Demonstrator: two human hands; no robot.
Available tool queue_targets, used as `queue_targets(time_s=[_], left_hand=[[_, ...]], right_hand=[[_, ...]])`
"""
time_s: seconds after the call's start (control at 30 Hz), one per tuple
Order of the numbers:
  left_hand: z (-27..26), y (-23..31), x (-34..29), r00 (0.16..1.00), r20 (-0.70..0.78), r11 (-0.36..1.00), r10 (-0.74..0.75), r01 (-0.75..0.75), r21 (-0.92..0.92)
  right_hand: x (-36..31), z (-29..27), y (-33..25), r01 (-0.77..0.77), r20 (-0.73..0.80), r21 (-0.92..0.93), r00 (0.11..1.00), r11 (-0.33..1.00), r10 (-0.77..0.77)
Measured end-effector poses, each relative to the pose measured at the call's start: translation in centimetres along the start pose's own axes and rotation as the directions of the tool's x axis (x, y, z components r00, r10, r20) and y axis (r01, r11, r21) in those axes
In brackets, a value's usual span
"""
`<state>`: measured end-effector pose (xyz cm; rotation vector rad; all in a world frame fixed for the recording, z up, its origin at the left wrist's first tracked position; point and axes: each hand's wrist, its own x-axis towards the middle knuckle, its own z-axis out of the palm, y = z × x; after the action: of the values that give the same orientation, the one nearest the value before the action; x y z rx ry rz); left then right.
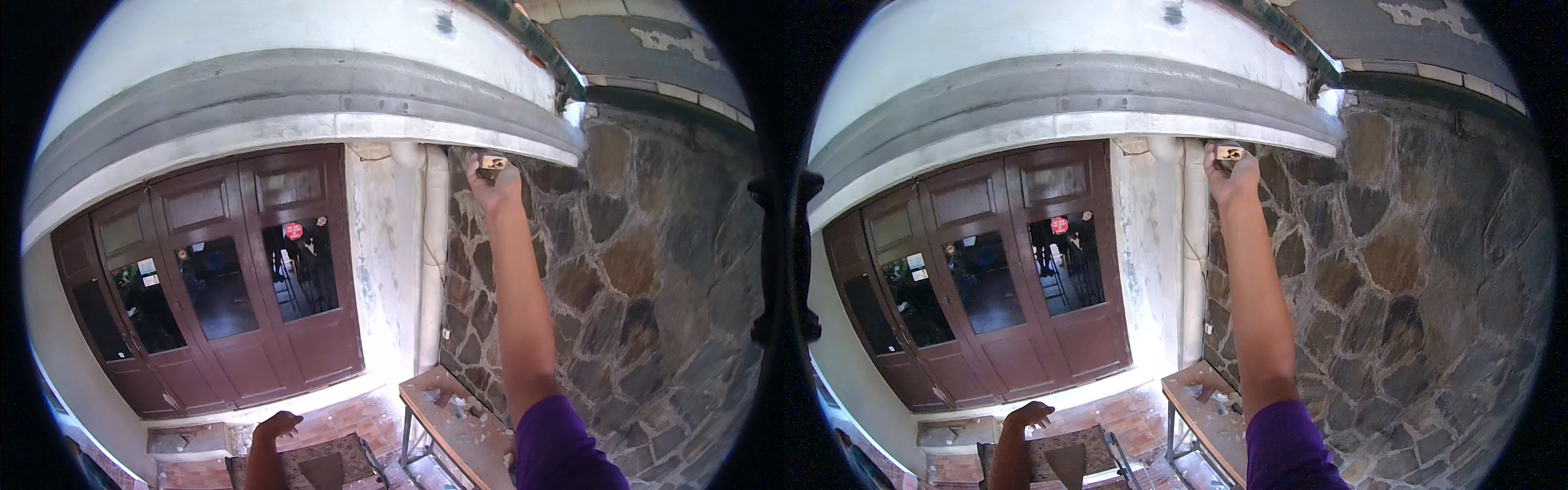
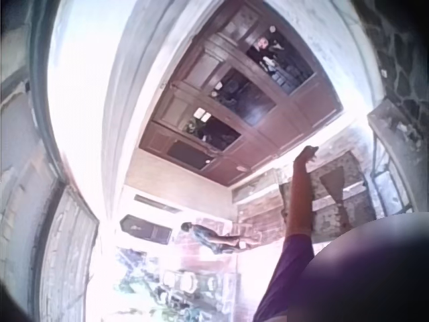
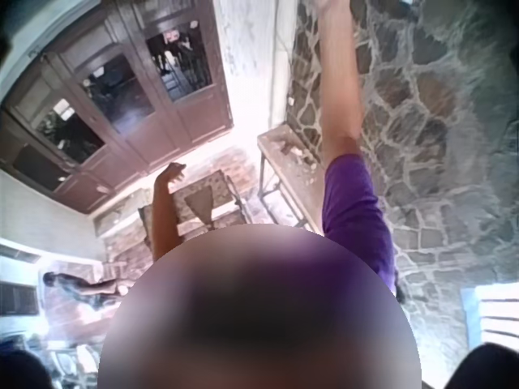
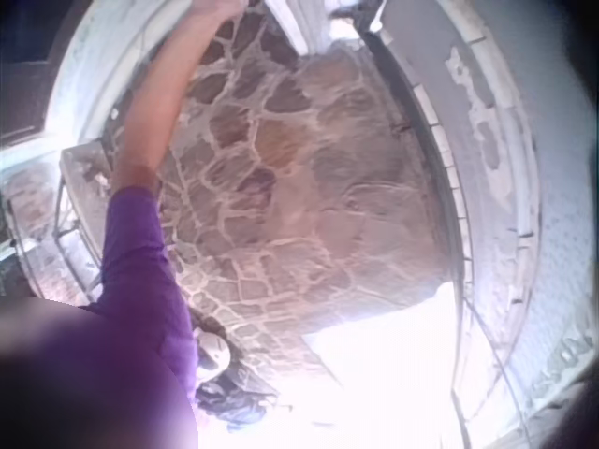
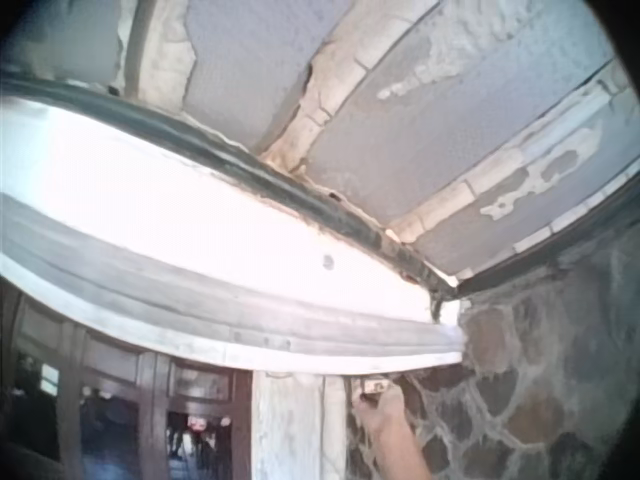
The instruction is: The person smooths a curved white wall section above a doorway using a sanding block and a putty knife. They repeatedly rub the surface with the sanding block and scrape it with the putty knife while standing on a ladder.
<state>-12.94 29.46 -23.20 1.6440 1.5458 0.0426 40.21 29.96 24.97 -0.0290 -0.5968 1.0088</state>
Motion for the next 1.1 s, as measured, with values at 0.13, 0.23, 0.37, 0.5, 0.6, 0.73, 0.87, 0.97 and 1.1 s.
queue_targets(time_s=[0.13, 0.23, 0.37, 0.5, 0.6, 0.73, 0.87, 0.97, 1.1], left_hand=[[0.0, 0.4, -0.2, 0.999, -0.035, 1.000, 0.021, -0.022, -0.009], [0.2, 0.7, 0.0, 0.999, -0.040, 1.000, 0.022, -0.021, 0.016], [0.2, 0.8, -0.1, 0.999, -0.025, 1.000, 0.020, -0.020, -0.006], [-0.1, 0.6, -0.5, 1.000, -0.015, 0.999, 0.018, -0.018, 0.047], [-0.2, 0.6, -0.7, 1.000, -0.001, 0.998, 0.019, -0.019, 0.065], [-0.2, 0.7, -0.3, 1.000, 0.011, 0.995, 0.005, -0.006, 0.100], [-0.2, 0.4, 0.0, 1.000, 0.012, 0.997, -0.001, 0.000, 0.076], [-0.2, 0.4, 0.2, 1.000, 0.013, 0.997, 0.000, -0.001, 0.073], [-0.1, 0.2, 0.4, 0.999, 0.025, 0.998, -0.045, 0.044, 0.042]], right_hand=[[-0.4, 1.3, -0.1, -0.008, -0.046, 0.082, 0.999, 0.997, 0.012], [-0.7, 1.5, -0.4, -0.027, 0.041, -0.007, 0.999, 1.000, 0.027], [-1.7, 1.6, -1.0, -0.072, -0.005, 0.019, 0.997, 0.997, 0.072], [-2.4, 1.4, -2.4, -0.090, 0.036, -0.008, 0.995, 0.996, 0.090], [-1.9, 1.3, -3.0, -0.146, 0.069, 0.009, 0.987, 0.989, 0.145], [-0.7, 0.2, -3.8, 0.008, -0.051, -0.001, 0.999, 1.000, -0.008], [-0.2, -0.6, -5.2, -0.061, -0.021, 0.039, 0.998, 0.997, 0.062], [0.0, -1.3, -6.5, -0.041, 0.018, -0.004, 0.999, 0.999, 0.041], [1.1, -2.2, -8.0, -0.079, -0.049, 0.028, 0.996, 0.997, 0.080]])
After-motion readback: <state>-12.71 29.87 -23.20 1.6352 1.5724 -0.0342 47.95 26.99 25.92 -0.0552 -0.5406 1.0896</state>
